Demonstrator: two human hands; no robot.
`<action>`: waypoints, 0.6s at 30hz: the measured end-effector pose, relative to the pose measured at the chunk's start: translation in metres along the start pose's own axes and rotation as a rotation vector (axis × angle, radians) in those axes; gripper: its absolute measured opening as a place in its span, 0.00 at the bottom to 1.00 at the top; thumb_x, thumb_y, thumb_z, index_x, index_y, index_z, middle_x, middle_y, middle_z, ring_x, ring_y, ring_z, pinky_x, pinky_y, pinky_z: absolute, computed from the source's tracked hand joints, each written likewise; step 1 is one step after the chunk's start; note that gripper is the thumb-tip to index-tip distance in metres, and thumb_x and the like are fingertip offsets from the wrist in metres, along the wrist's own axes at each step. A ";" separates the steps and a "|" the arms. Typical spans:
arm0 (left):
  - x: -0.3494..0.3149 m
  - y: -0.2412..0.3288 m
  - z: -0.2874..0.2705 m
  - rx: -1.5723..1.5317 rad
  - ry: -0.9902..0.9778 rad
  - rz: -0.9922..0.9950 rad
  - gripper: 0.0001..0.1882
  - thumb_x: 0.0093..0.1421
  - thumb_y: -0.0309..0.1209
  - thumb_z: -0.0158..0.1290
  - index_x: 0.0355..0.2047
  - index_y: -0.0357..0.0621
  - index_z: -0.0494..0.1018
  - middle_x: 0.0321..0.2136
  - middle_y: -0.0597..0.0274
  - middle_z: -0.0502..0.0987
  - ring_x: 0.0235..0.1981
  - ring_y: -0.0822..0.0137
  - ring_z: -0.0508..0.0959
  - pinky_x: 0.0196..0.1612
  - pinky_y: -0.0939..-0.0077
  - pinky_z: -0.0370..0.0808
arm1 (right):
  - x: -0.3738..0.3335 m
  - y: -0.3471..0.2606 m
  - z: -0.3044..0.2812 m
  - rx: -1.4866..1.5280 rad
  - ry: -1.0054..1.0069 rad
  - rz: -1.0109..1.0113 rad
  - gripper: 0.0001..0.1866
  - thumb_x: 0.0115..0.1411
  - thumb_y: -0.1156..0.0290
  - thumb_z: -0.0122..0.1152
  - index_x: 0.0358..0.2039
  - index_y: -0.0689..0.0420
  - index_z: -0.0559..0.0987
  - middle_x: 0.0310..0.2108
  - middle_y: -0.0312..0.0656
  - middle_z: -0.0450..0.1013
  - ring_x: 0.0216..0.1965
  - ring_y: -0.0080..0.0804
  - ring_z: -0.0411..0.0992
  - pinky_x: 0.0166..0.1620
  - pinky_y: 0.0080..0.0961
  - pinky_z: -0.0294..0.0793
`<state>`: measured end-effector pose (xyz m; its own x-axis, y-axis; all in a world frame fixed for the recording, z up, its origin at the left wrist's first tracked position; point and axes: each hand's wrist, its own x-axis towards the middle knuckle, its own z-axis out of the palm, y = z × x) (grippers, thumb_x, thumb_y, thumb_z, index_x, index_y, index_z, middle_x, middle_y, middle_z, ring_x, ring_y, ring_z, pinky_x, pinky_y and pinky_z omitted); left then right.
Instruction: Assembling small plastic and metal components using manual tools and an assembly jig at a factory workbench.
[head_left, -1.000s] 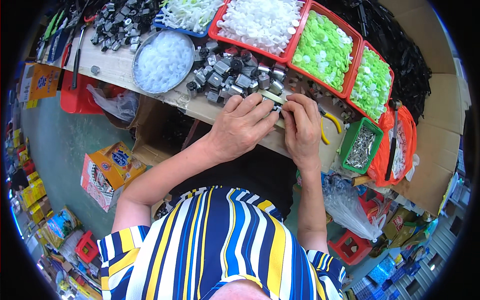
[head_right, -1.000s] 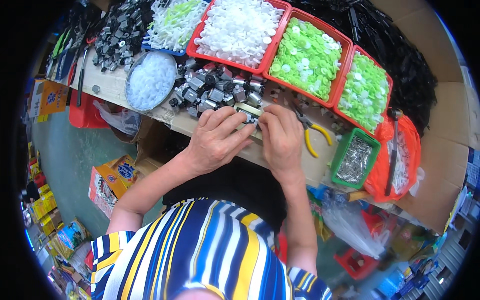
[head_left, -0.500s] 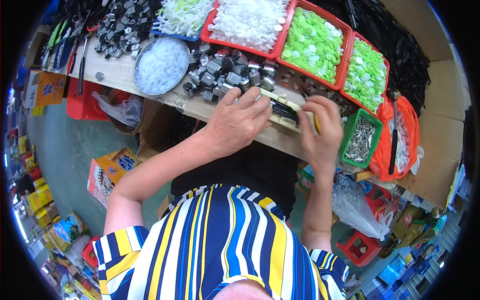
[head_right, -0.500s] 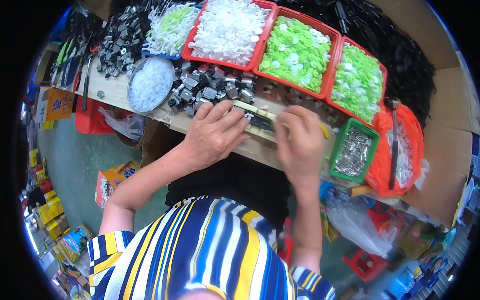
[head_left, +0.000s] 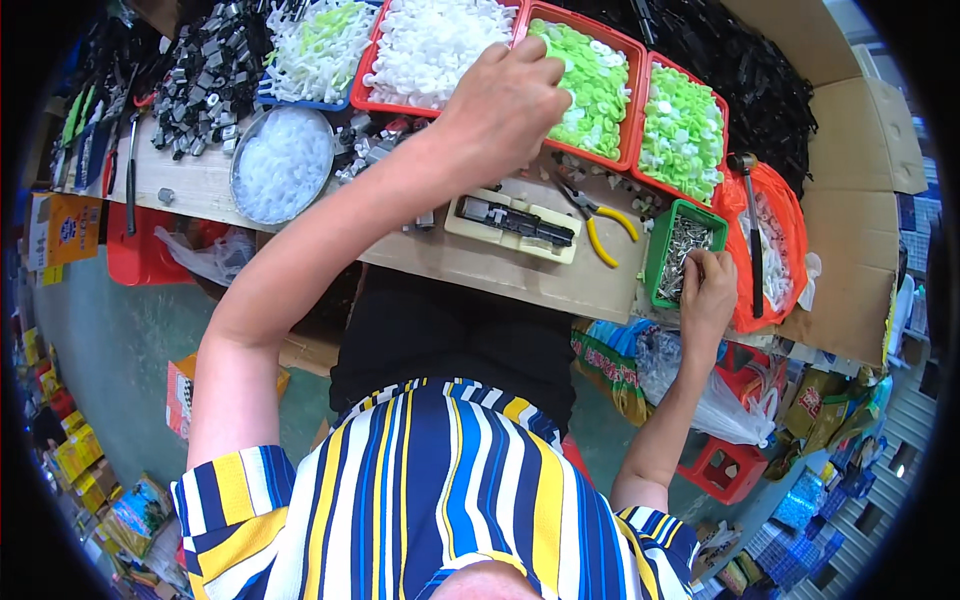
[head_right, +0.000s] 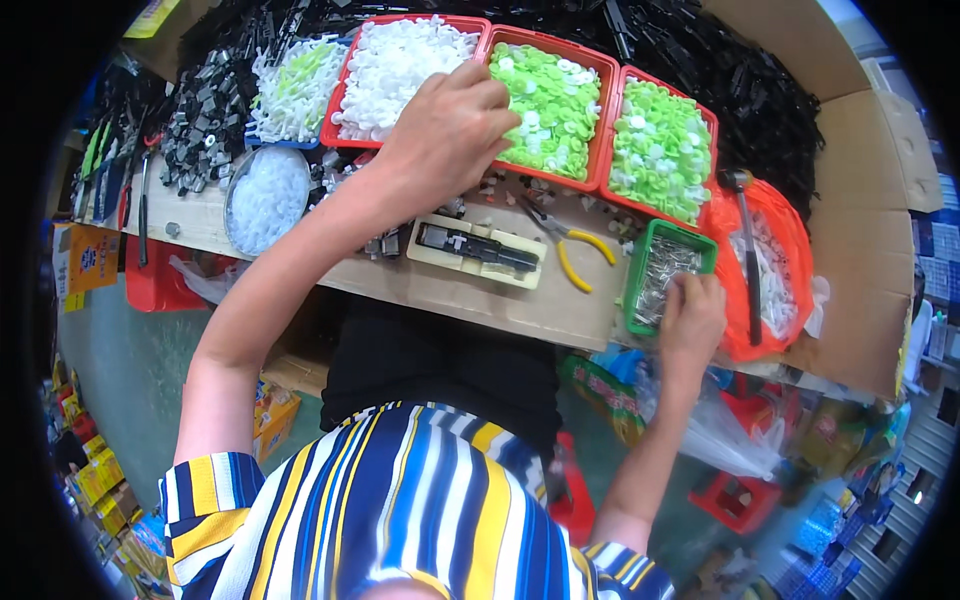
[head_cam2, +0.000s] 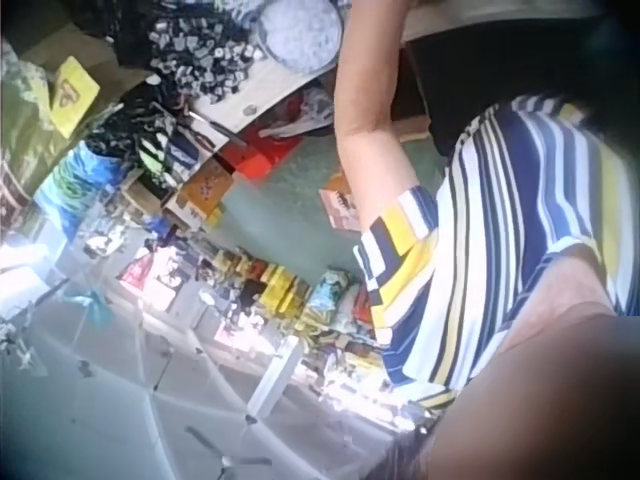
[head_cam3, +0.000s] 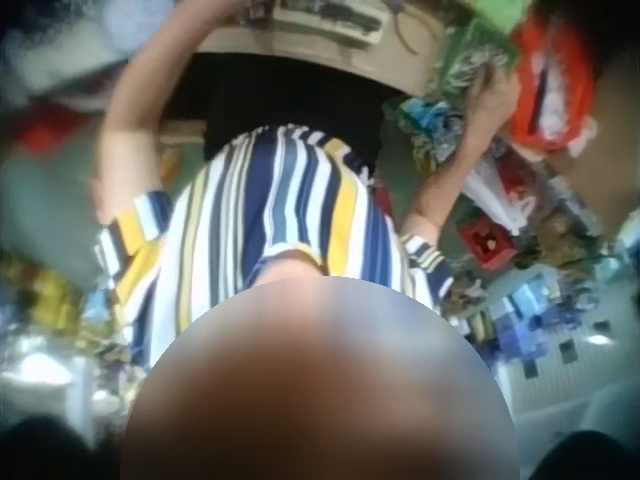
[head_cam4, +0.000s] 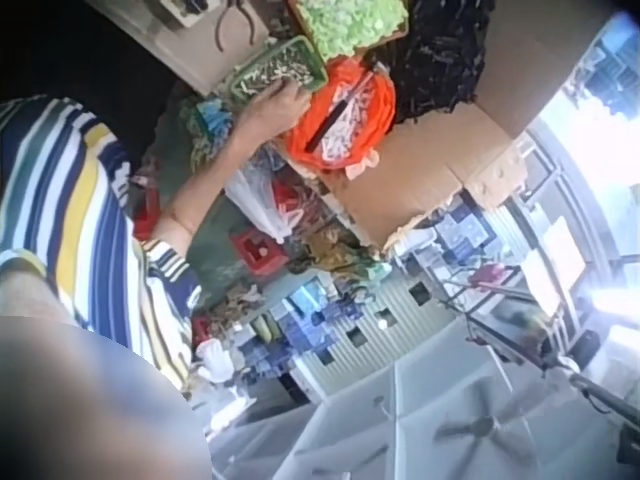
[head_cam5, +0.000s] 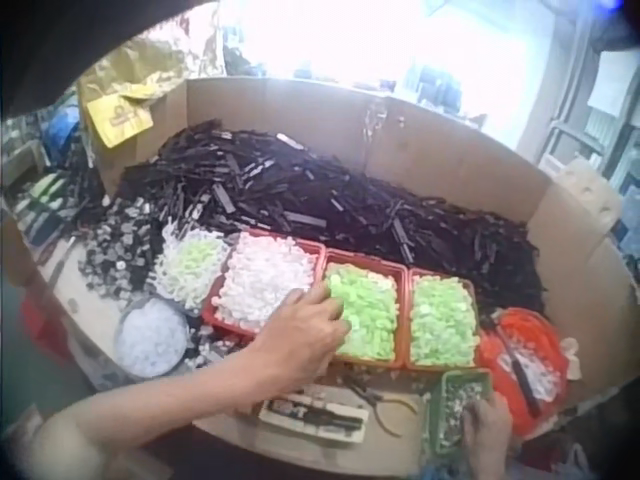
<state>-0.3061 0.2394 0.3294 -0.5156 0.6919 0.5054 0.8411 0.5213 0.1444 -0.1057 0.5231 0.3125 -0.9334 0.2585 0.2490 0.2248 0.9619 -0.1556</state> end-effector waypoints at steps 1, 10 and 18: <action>0.007 -0.008 0.006 0.018 0.018 -0.006 0.07 0.51 0.28 0.62 0.31 0.41 0.78 0.33 0.60 0.76 0.44 0.59 0.73 0.45 0.63 0.72 | 0.001 -0.001 0.000 -0.003 0.003 0.000 0.06 0.57 0.77 0.61 0.35 0.63 0.80 0.34 0.48 0.72 0.39 0.48 0.72 0.42 0.42 0.70; 0.043 -0.045 0.037 0.193 0.043 0.031 0.05 0.51 0.30 0.59 0.23 0.42 0.79 0.31 0.61 0.77 0.42 0.60 0.74 0.46 0.65 0.71 | 0.005 -0.002 0.001 0.104 0.014 0.033 0.04 0.55 0.78 0.62 0.32 0.63 0.78 0.32 0.48 0.72 0.36 0.48 0.72 0.40 0.41 0.70; 0.033 -0.018 0.018 -0.225 0.248 0.003 0.04 0.53 0.23 0.62 0.30 0.39 0.81 0.27 0.58 0.80 0.34 0.58 0.79 0.40 0.66 0.75 | 0.008 0.003 0.004 0.186 0.028 0.034 0.03 0.55 0.77 0.62 0.29 0.63 0.78 0.29 0.47 0.72 0.33 0.45 0.72 0.36 0.40 0.71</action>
<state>-0.3410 0.2617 0.3277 -0.4806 0.5362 0.6939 0.8719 0.3765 0.3130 -0.1133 0.5275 0.3099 -0.9174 0.2950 0.2672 0.1977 0.9203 -0.3375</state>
